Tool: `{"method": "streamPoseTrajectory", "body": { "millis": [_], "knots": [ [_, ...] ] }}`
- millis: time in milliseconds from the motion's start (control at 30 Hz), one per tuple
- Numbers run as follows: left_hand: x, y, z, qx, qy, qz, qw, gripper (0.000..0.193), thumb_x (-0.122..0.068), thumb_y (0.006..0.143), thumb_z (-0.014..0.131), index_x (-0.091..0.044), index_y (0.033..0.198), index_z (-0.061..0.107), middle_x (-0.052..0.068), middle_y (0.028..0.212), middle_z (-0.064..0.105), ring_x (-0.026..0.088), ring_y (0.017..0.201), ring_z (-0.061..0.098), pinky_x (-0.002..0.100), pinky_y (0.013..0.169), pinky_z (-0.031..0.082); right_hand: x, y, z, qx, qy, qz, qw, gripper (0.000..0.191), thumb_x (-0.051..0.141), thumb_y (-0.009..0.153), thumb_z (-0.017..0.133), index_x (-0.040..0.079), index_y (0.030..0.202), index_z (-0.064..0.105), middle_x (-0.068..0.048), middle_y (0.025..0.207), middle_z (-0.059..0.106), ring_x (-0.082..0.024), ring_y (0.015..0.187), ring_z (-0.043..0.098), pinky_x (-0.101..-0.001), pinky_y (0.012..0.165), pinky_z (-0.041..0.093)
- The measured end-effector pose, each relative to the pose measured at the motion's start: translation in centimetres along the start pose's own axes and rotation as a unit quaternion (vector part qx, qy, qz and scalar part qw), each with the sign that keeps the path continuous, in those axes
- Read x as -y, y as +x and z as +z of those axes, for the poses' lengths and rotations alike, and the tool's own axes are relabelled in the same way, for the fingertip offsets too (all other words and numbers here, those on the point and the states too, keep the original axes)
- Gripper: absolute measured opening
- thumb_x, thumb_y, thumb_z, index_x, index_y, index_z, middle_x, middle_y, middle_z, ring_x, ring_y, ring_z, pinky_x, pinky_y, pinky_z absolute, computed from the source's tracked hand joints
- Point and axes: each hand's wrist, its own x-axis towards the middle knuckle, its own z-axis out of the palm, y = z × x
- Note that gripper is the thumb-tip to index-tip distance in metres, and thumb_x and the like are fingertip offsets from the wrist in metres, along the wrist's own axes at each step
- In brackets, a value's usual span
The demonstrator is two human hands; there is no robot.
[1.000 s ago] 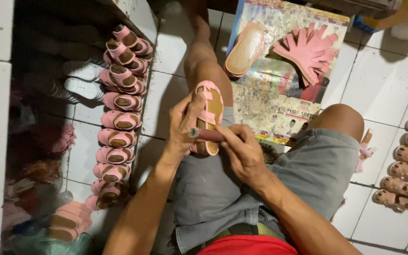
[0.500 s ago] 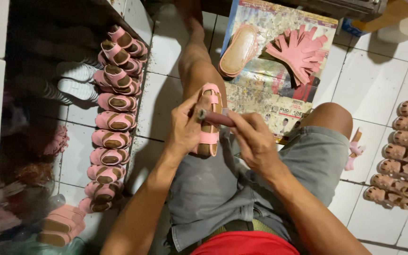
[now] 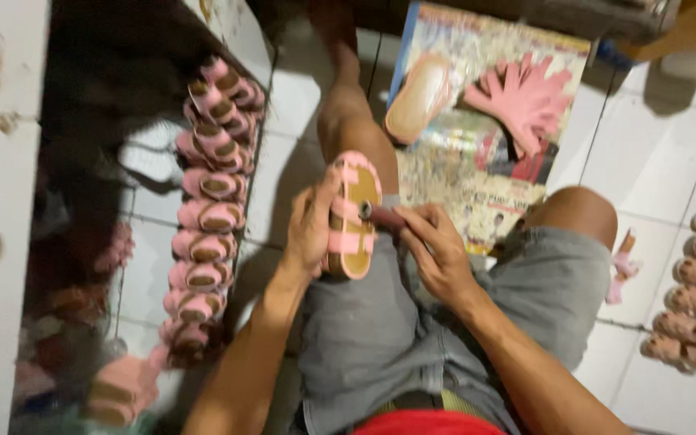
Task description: The person assembles pink sandals by attaching pink straps to brown soles. They pick up a sole, wrap the strap around it, and use a cylindrical tool to press the strap into place. The finished sandals are placed in a row on the floor.
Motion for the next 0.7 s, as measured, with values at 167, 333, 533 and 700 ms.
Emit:
{"method": "streamPoseTrajectory", "body": {
  "millis": [167, 333, 533, 700],
  "knots": [
    [0.0, 0.2, 0.8, 0.032, 0.012, 0.052, 0.998, 0.05, -0.044, 0.107, 0.054, 0.004, 0.121, 0.063, 0.015, 0.103, 0.071, 0.02, 0.077, 0.071, 0.034, 0.062, 0.062, 0.5, -0.1, 0.1, -0.033, -0.047, -0.09, 0.994, 0.04, -0.005, 0.099, 0.064, 0.004, 0.138, 0.06, -0.015, 0.112, 0.057, -0.027, 0.101, 0.059, -0.0332, 0.089, 0.05],
    [-0.1, -0.1, 0.2, 0.028, -0.004, 0.012, 1.0, 0.048, -0.044, 0.103, 0.052, -0.001, 0.121, 0.061, 0.013, 0.106, 0.07, 0.02, 0.068, 0.071, 0.031, 0.054, 0.061, -0.3, -0.6, 0.7, -0.008, 0.0, -0.026, 1.0, 0.04, -0.005, 0.098, 0.062, 0.004, 0.137, 0.062, -0.012, 0.109, 0.06, -0.023, 0.098, 0.062, -0.032, 0.087, 0.052],
    [-2.0, -0.1, 0.3, 0.184, 0.191, 0.156, 0.952, 0.076, -0.027, 0.089, 0.087, -0.001, 0.145, 0.042, 0.012, 0.129, 0.056, 0.02, 0.116, 0.058, 0.035, 0.096, 0.055, -0.3, -2.7, -5.1, -0.053, 0.012, 0.051, 0.997, 0.037, -0.003, 0.105, 0.055, 0.002, 0.142, 0.062, -0.009, 0.112, 0.06, -0.02, 0.099, 0.058, -0.0313, 0.089, 0.048],
    [-3.6, 0.5, 1.8, 0.205, 0.36, 0.043, 0.909, 0.084, -0.026, 0.072, 0.087, -0.008, 0.14, 0.042, 0.008, 0.117, 0.06, 0.017, 0.101, 0.063, 0.032, 0.083, 0.057, 0.8, -1.1, -5.0, -0.049, -0.016, 0.026, 0.998, 0.04, 0.0, 0.102, 0.062, 0.004, 0.143, 0.062, -0.009, 0.103, 0.062, -0.02, 0.091, 0.059, -0.0291, 0.082, 0.049]
  ]
}}
